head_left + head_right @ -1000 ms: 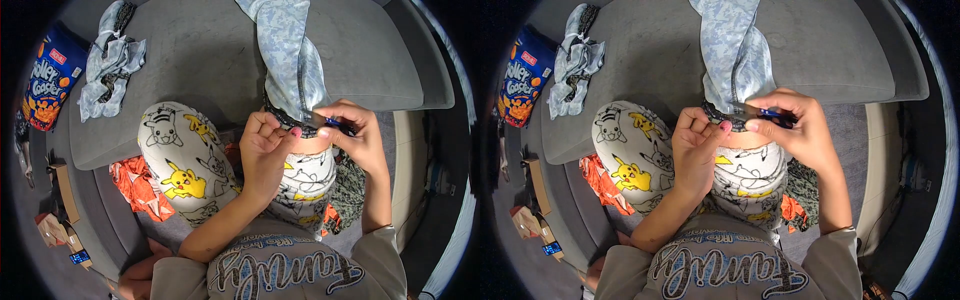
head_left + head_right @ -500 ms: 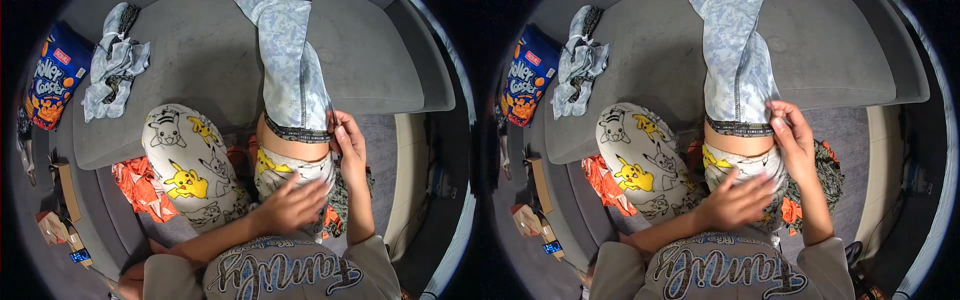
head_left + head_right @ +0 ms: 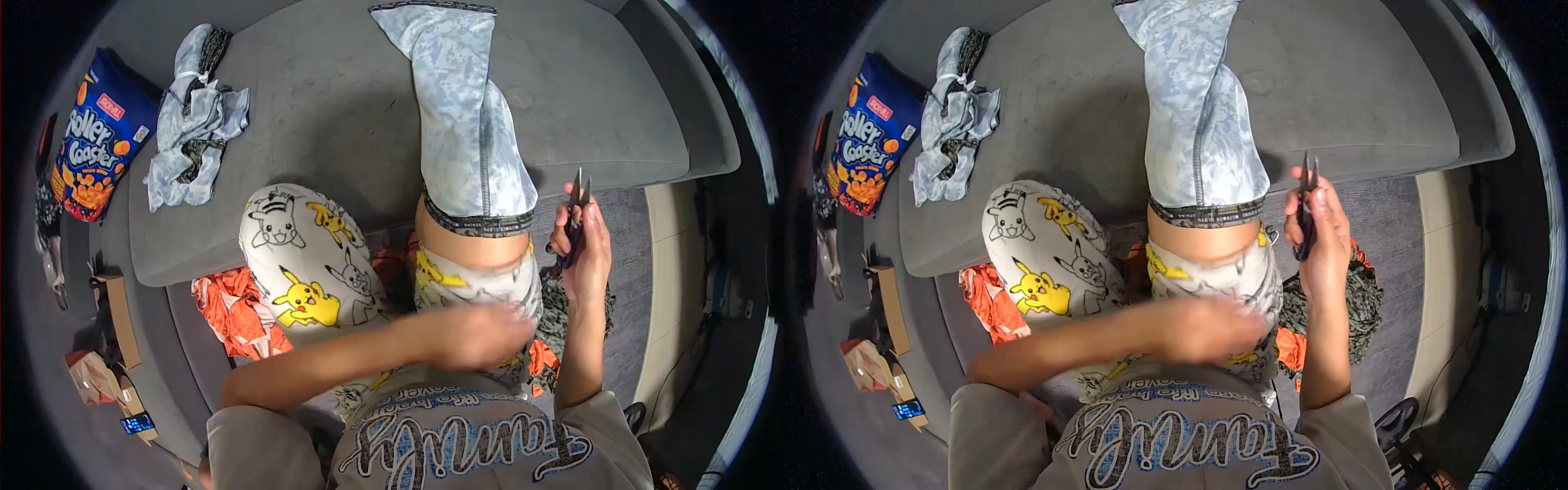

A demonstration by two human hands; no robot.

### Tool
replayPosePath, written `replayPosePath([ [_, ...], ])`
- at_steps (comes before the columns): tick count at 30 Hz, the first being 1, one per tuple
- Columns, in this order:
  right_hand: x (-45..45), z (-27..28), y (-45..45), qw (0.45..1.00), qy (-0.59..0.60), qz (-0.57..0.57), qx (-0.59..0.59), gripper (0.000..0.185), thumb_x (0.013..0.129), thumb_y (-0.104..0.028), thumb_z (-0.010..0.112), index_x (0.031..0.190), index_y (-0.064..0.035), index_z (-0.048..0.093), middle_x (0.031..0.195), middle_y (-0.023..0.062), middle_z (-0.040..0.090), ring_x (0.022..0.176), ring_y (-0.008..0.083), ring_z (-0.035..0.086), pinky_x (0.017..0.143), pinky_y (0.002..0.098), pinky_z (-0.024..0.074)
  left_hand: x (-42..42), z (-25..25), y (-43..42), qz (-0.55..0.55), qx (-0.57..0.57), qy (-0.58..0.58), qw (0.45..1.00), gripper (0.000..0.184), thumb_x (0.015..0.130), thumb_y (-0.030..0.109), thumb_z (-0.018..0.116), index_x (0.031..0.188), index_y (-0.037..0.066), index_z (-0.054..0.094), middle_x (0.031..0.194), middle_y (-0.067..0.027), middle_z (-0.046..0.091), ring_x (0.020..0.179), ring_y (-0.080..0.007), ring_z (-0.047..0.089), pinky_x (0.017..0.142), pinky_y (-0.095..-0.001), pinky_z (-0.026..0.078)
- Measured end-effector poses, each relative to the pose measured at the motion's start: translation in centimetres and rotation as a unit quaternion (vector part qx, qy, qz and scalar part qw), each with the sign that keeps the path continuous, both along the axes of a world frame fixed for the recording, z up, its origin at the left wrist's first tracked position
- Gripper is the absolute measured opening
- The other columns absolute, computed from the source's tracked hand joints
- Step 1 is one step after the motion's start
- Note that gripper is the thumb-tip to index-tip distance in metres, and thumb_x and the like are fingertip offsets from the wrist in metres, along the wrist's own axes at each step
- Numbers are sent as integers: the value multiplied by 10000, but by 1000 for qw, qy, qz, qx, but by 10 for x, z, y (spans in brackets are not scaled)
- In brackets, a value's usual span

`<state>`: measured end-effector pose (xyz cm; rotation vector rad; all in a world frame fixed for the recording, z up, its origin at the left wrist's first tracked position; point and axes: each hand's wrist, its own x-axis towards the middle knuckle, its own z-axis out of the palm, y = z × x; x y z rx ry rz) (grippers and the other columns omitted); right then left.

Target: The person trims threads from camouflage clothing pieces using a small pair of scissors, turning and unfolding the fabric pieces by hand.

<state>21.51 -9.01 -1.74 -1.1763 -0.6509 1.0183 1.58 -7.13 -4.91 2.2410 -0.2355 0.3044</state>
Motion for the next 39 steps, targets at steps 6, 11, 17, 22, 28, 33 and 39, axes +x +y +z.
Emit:
replayPosePath([
  [6, 11, 0, -8, 999, 6, -35, -25, 388, 967, -286, 413, 1210, 9, 483, 784, 23, 517, 509, 43, 354, 468, 184, 285, -8, 47, 76, 203, 265, -75, 940, 457, 840, 214, 509, 1246, 9, 476, 1281, -166, 484, 1221, -295, 441, 1014, -473, 312],
  [11, 8, 2, -6, 999, -3, -42, -9, 391, 965, -289, 418, 1205, 11, 486, 776, 23, 514, 505, 42, 352, 465, 184, 284, 13, 37, 100, 287, 244, -70, 924, 464, 850, 198, 497, 1270, 6, 448, 1308, -163, 459, 1232, -318, 422, 1009, -472, 309],
  [17, 13, -1, -11, 999, 4, -43, -9, 383, 963, -286, 428, 1193, 13, 492, 764, 17, 507, 503, 40, 347, 461, 184, 276, -9, 13, -15, -80, 209, -145, 964, 355, 838, 150, 497, 1131, -46, 538, 1103, -170, 586, 1067, -280, 557, 946, -388, 424],
  [22, 6, -5, -17, 986, -163, 20, -39, 292, 779, -139, 693, 1040, -31, 618, 733, -43, 451, 544, 11, 324, 475, 172, 229, -19, 48, 58, 299, 63, -76, 949, 277, 760, 8, 609, 1036, 4, 598, 977, -125, 586, 888, -281, 584, 790, -363, 494],
  [28, -19, 11, 0, 914, -401, 34, -52, 265, 703, -58, 747, 958, -36, 679, 909, 7, 604, 629, 30, 460, 511, 186, 345, -19, 29, 66, 465, 51, -78, 880, 227, 773, -17, 619, 998, 8, 597, 945, -121, 592, 825, -258, 586, 702, -329, 479],
  [33, -11, 20, 5, 951, -297, 73, -44, 80, 841, -70, 619, 855, -2, 579, 797, -5, 558, 634, 48, 449, 572, 204, 373, -20, 46, 73, 474, -34, -89, 875, 104, 846, 8, 566, 950, -5, 567, 854, -93, 595, 750, -168, 572, 673, -251, 440],
  [39, 6, 40, 16, 946, -234, 146, -171, 150, 882, -154, 578, 902, -9, 548, 751, -27, 491, 695, 48, 418, 624, 203, 344, -20, 55, 88, 369, -370, 10, 852, 65, 875, 27, 549, 933, 2, 537, 759, -3, 544, 728, -48, 472, 657, -193, 381],
])
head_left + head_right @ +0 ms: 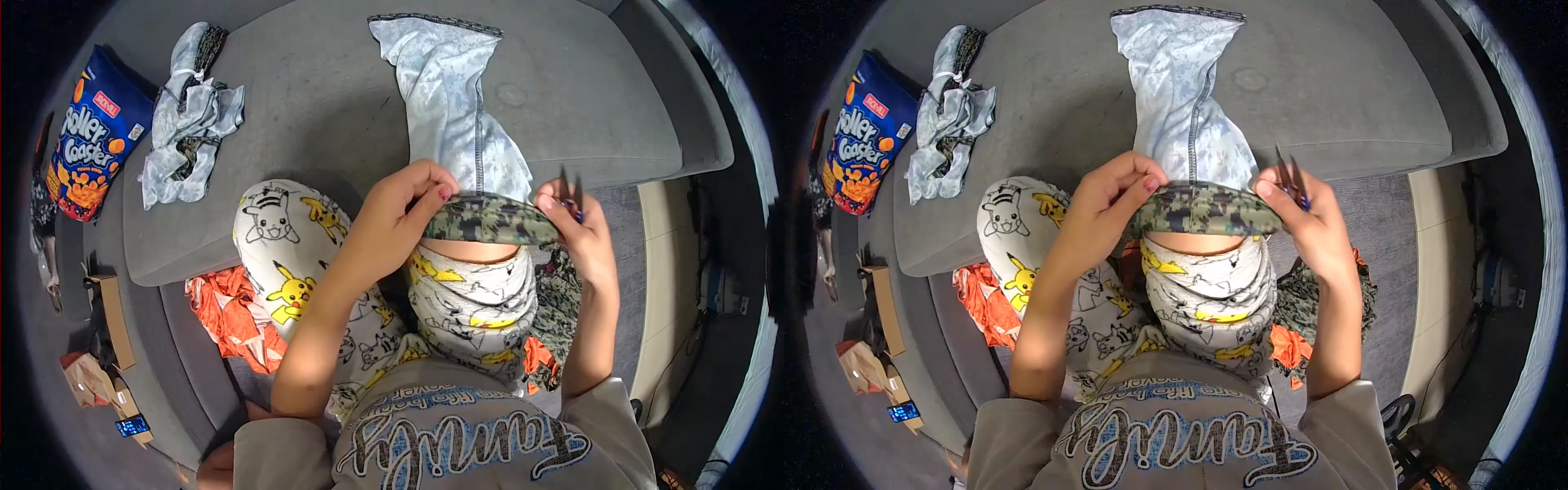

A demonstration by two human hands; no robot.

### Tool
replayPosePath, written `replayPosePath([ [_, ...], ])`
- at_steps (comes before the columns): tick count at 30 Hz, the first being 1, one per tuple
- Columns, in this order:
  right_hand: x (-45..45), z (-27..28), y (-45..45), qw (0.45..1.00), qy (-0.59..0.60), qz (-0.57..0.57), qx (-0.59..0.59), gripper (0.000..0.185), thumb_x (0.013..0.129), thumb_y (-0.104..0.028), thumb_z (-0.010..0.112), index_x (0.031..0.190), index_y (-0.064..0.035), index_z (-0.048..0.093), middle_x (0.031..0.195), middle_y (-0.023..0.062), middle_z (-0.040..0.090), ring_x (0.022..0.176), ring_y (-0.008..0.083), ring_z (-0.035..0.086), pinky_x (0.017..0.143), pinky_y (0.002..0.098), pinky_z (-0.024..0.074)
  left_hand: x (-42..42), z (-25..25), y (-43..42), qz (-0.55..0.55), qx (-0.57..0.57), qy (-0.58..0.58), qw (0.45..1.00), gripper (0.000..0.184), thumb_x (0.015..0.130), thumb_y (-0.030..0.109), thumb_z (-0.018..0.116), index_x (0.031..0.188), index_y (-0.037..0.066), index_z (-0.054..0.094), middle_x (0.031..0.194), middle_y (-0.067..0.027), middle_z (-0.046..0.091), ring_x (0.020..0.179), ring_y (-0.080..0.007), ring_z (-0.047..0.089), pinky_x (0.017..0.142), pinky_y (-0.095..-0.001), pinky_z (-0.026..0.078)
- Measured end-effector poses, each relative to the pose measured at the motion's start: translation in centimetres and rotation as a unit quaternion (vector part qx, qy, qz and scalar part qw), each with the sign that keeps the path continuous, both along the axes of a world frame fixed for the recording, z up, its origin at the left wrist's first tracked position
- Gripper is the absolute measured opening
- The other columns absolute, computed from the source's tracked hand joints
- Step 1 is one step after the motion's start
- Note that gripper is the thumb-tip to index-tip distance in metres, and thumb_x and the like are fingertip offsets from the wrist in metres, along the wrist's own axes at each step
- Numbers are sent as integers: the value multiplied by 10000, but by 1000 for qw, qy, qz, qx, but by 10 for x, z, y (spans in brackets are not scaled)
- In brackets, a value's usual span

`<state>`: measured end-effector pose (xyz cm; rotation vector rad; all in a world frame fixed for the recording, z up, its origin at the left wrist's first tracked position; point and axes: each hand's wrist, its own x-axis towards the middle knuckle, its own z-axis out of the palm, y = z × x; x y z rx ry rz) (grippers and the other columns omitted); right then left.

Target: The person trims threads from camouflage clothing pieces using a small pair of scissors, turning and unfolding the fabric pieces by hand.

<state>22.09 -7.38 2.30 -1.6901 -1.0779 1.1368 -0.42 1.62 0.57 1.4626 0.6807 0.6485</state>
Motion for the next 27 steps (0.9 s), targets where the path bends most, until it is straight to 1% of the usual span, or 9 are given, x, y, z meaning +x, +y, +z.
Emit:
replayPosePath([
  [2, -1, -12, 5, 999, -29, 18, -17, 168, 880, -172, 586, 910, -11, 551, 782, -15, 497, 711, 55, 423, 635, 207, 353, 5, -15, 1, 51, 81, 95, 991, 112, 848, 34, 591, 945, 1, 545, 762, -27, 556, 709, -69, 504, 666, -211, 405],
  [3, -7, -16, 5, 997, -67, -4, 42, 168, 881, -180, 585, 901, -16, 554, 814, -8, 498, 727, 61, 425, 647, 209, 359, 7, -14, 1, 54, 81, 94, 991, 112, 848, 34, 591, 945, 1, 545, 762, -27, 556, 709, -69, 504, 666, -211, 405],
  [5, -13, -10, 1, 992, -92, -44, 69, 186, 894, -175, 563, 955, 0, 580, 894, 28, 500, 769, 89, 441, 683, 219, 377, 6, -11, -5, 195, 315, 89, 924, 171, 800, 26, 637, 953, -3, 566, 783, -60, 575, 682, -102, 536, 686, -233, 432],
  [9, -7, -2, -10, 974, -182, -9, 132, 324, 887, -160, 563, 1165, 8, 573, 882, 59, 507, 793, 127, 466, 706, 232, 383, 1, -7, -23, 168, 311, 68, 933, 225, 731, 29, 689, 940, 5, 611, 875, -93, 576, 736, -204, 568, 699, -278, 452],
  [14, -22, 15, -21, 980, -152, 52, 119, 366, 826, -138, 627, 1175, -33, 597, 915, 68, 531, 825, 142, 501, 730, 252, 412, 17, -7, -17, 155, 360, 92, 915, 170, 735, 10, 671, 893, -1, 609, 835, -94, 578, 727, -257, 580, 669, -282, 448],
  [17, -26, 16, -29, 974, -166, 72, 139, 401, 792, -112, 651, 1175, -11, 589, 934, 83, 538, 820, 150, 518, 730, 249, 420, 14, 1, -13, 12, 193, 47, 980, 137, 776, -6, 646, 884, 4, 563, 831, -71, 605, 752, -146, 582, 697, -241, 435],
  [18, -27, 16, -31, 974, -166, 71, 138, 401, 792, -112, 651, 1175, -11, 589, 934, 83, 538, 820, 150, 518, 730, 249, 420, 15, 0, -12, 11, 193, 48, 980, 137, 776, -6, 646, 884, 4, 563, 831, -71, 605, 752, -146, 582, 697, -241, 435],
  [21, -35, 14, -36, 971, -183, 47, 149, 423, 729, -76, 704, 1134, 2, 613, 905, 89, 558, 765, 149, 533, 676, 245, 435, 16, -5, -7, -39, -52, -42, 997, 156, 836, -18, 608, 951, 22, 511, 842, -18, 630, 772, -38, 557, 665, -195, 447],
  [27, -45, 19, -37, 940, -289, 55, 172, 449, 642, -95, 771, 1062, 12, 651, 805, 82, 584, 678, 159, 558, 602, 252, 449, 16, -7, -6, 2, -248, -145, 958, 236, 818, -3, 636, 1002, 23, 490, 833, -83, 668, 767, -66, 601, 675, -187, 462],
])
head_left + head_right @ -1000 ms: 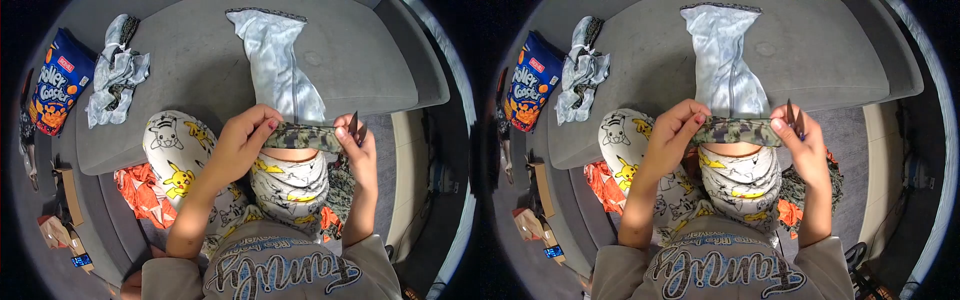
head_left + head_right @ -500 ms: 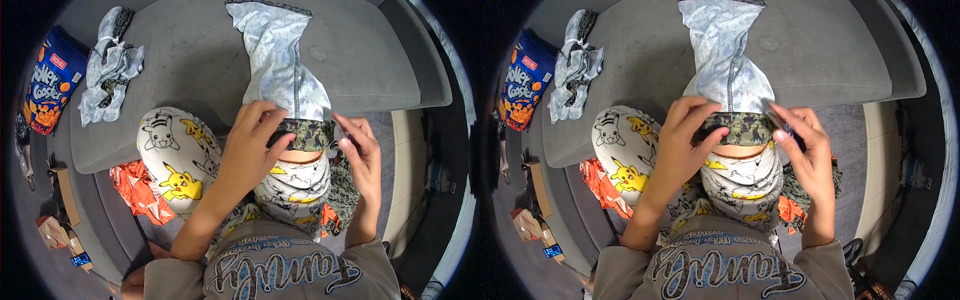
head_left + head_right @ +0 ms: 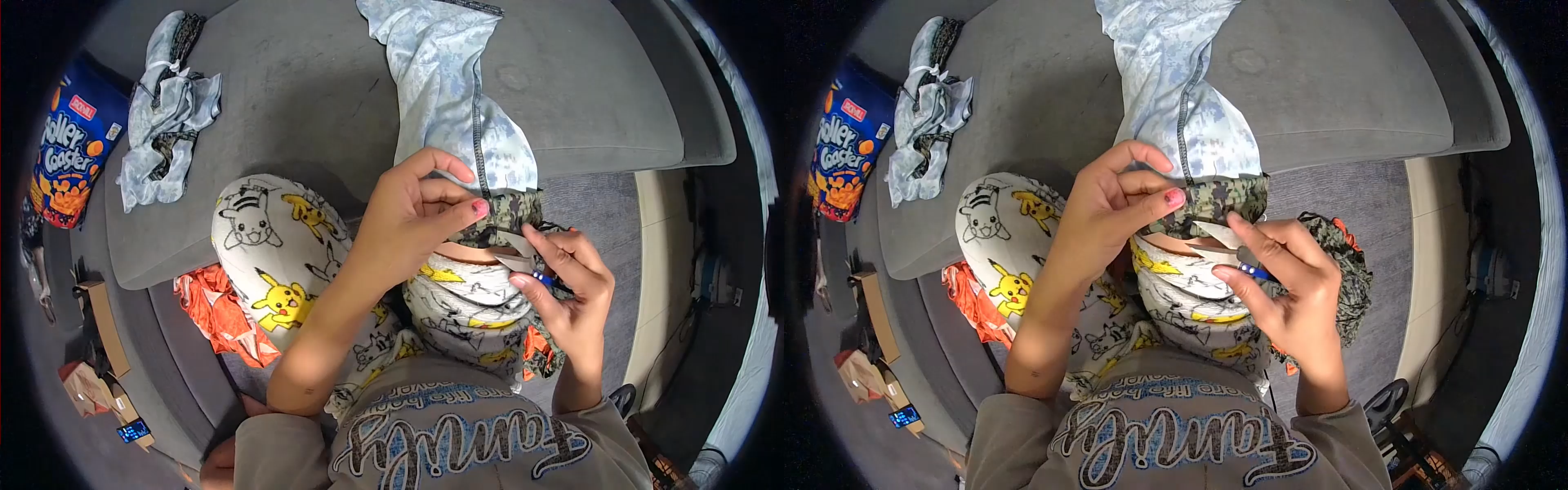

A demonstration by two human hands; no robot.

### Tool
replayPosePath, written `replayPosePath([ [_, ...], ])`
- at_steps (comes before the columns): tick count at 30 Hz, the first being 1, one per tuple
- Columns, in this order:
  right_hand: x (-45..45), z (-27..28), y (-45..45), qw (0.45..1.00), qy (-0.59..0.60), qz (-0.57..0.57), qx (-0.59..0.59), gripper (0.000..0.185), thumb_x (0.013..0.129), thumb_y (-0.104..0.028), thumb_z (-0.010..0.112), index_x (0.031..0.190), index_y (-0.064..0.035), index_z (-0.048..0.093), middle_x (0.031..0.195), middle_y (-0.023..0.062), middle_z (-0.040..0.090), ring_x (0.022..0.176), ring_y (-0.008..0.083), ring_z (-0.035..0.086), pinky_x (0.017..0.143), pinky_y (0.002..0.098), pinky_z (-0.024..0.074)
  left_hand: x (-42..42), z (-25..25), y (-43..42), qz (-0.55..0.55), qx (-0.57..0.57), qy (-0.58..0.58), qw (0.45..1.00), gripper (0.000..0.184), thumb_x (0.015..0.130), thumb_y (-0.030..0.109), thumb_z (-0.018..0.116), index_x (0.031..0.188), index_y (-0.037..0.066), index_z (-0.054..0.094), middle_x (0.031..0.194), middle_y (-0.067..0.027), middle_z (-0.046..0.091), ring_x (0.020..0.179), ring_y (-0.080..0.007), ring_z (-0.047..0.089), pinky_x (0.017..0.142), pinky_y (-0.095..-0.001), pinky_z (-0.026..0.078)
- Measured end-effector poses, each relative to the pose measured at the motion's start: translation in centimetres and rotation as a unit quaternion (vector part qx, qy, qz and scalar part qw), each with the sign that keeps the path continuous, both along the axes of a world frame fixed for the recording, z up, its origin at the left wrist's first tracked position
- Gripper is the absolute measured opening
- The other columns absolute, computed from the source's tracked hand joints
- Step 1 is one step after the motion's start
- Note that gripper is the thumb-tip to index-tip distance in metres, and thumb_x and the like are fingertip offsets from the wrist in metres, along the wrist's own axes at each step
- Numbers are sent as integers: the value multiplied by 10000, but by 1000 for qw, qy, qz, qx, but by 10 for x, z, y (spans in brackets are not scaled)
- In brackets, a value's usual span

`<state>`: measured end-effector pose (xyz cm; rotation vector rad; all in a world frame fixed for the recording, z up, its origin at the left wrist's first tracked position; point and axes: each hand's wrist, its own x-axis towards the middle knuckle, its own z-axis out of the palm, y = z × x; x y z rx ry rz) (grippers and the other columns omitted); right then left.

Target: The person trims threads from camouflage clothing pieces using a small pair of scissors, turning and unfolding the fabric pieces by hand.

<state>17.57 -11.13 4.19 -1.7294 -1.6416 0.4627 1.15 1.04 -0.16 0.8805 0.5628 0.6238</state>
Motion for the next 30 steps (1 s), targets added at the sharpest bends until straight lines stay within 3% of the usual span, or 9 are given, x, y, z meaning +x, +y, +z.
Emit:
replayPosePath([
  [9, 9, 3, 9, 996, -47, -32, 66, 407, 632, -106, 773, 1015, -7, 677, 784, 84, 600, 646, 170, 589, 576, 271, 462, 0, 1, -1, 1, -6, 20, 1000, 272, 805, 2, 651, 1013, 40, 481, 813, -101, 673, 759, -90, 614, 668, -199, 453],
  [12, 17, 7, 18, 988, -132, 16, 83, 355, 625, -150, 763, 958, -45, 698, 777, 58, 609, 650, 202, 598, 562, 295, 459, -1, 3, 1, -16, -9, 21, 1000, 286, 802, -1, 650, 1015, 44, 465, 821, -107, 673, 749, -92, 616, 671, -198, 456],
  [18, 23, 15, 28, 966, -225, 84, 96, 358, 642, -180, 740, 982, -80, 695, 782, 26, 607, 638, 170, 566, 578, 293, 419, -1, 2, 3, -33, -1, 30, 999, 300, 799, -6, 649, 1019, 46, 452, 845, -119, 672, 756, -98, 621, 680, -200, 464],
  [30, 24, 17, 33, 960, -236, 121, 92, 344, 647, -188, 729, 974, -86, 697, 775, 21, 608, 629, 156, 553, 584, 294, 387, -1, 3, 4, -48, -5, 43, 998, 327, 797, -12, 649, 1038, 43, 435, 853, -135, 672, 772, -101, 622, 664, -203, 476],
])
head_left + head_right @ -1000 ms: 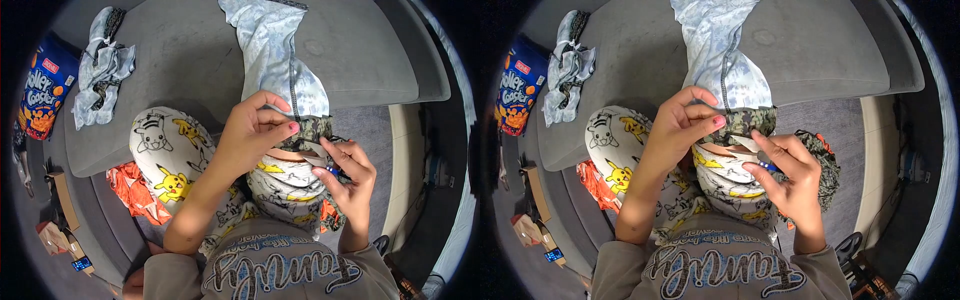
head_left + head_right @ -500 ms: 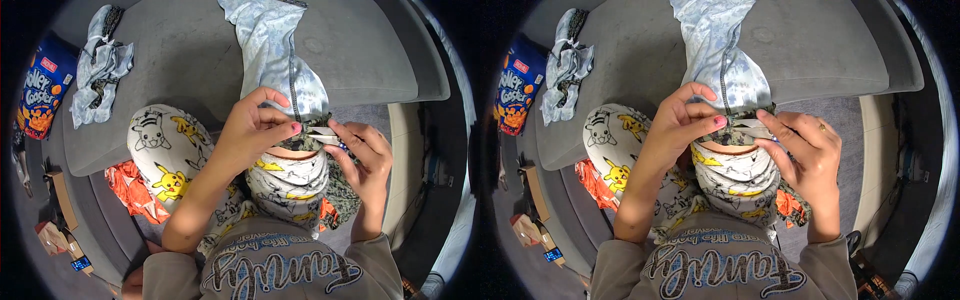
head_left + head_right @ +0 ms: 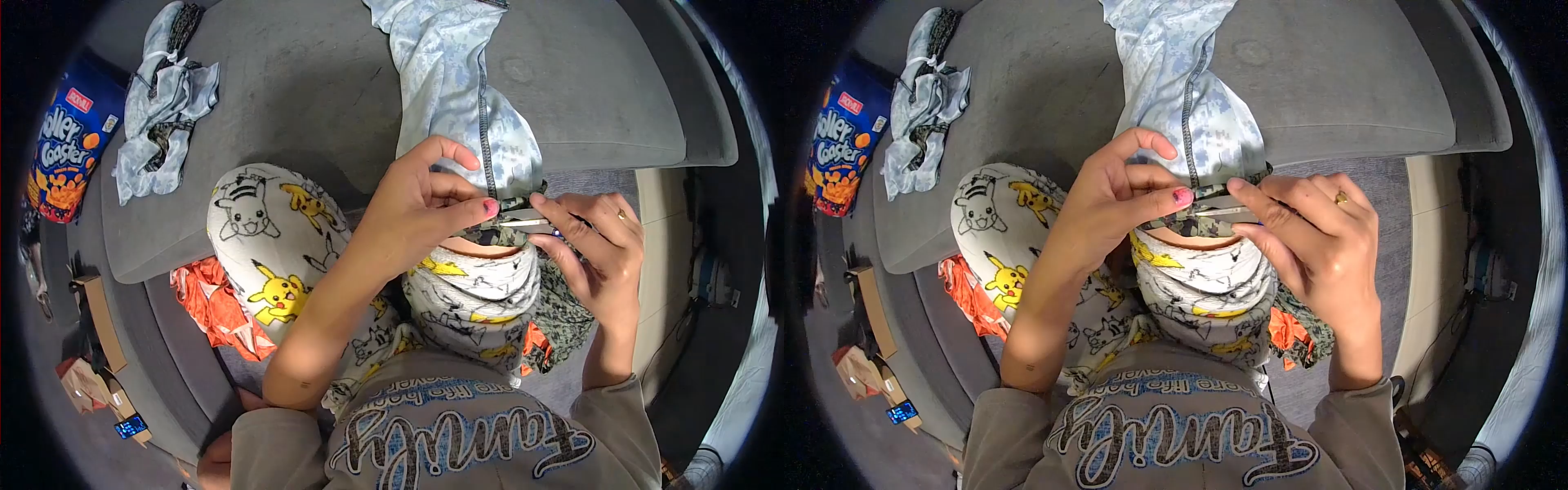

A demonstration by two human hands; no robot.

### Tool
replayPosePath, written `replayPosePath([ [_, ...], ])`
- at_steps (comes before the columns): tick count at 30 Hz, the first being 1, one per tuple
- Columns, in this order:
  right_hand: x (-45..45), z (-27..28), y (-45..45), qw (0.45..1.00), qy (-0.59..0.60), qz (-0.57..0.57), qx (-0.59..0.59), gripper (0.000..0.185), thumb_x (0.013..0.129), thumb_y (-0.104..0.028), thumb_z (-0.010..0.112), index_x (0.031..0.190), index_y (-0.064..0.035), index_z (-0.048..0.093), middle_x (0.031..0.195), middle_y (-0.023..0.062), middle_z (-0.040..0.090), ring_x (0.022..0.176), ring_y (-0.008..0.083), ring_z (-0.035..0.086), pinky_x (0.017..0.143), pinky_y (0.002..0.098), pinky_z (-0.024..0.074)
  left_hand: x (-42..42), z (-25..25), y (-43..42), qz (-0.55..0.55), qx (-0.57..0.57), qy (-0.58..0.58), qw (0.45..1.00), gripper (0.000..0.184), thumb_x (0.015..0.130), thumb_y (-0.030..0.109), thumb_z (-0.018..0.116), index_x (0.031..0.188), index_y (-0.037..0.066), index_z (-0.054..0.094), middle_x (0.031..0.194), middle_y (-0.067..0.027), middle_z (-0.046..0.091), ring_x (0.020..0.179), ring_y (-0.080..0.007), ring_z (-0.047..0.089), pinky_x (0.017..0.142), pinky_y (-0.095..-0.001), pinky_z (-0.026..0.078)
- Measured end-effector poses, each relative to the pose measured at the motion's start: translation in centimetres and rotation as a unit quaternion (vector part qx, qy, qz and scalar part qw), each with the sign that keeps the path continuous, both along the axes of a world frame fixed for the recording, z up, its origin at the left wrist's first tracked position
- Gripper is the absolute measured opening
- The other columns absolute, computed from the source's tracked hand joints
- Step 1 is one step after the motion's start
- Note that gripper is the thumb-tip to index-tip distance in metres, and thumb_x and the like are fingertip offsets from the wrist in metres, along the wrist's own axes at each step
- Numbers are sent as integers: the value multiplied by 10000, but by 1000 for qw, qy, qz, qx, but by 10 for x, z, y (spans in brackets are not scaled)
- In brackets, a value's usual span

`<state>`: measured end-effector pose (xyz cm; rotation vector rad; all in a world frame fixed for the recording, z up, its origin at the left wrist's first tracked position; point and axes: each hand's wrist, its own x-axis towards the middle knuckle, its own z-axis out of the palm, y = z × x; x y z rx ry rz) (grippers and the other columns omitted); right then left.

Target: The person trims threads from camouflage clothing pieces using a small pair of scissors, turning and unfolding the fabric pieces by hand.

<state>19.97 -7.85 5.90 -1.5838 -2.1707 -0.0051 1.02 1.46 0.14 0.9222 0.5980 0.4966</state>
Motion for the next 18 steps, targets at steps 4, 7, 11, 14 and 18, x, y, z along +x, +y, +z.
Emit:
replayPosePath([
  [4, 1, -3, 1, 1000, 6, 2, 2, 340, 646, -191, 729, 969, -86, 700, 774, 23, 609, 638, 159, 559, 590, 291, 393, -1, 1, 0, 1, -16, -8, 1000, 328, 799, -10, 649, 1040, 44, 434, 854, -133, 672, 772, -99, 622, 662, -201, 476],
  [7, 2, -5, 1, 1000, 30, 2, -5, 334, 647, -196, 730, 960, -83, 704, 776, 28, 611, 654, 167, 570, 603, 292, 402, 0, 0, 0, -1, -15, -5, 1000, 328, 800, -10, 646, 1043, 44, 432, 855, -131, 672, 766, -96, 620, 655, -199, 473],
  [11, 3, -6, 2, 998, 55, 1, -24, 326, 648, -201, 732, 950, -81, 707, 775, 34, 614, 670, 173, 579, 614, 298, 409, 0, 0, 0, -4, -9, -3, 1000, 327, 803, -7, 645, 1045, 46, 432, 860, -129, 672, 761, -92, 617, 642, -197, 469],
  [14, 4, -8, 4, 998, 63, 4, -27, 320, 647, -201, 734, 943, -81, 709, 772, 35, 615, 670, 174, 580, 612, 297, 408, 0, 0, 0, -6, -6, 1, 1000, 326, 805, -3, 645, 1045, 46, 431, 863, -131, 671, 762, -93, 617, 639, -198, 470],
  [18, 6, -12, 4, 998, 64, 14, -23, 312, 642, -195, 739, 931, -80, 712, 769, 38, 618, 667, 174, 579, 608, 292, 406, 0, 1, 1, -7, -12, 2, 1000, 323, 806, -2, 645, 1043, 43, 430, 869, -139, 670, 764, -99, 619, 640, -202, 476],
])
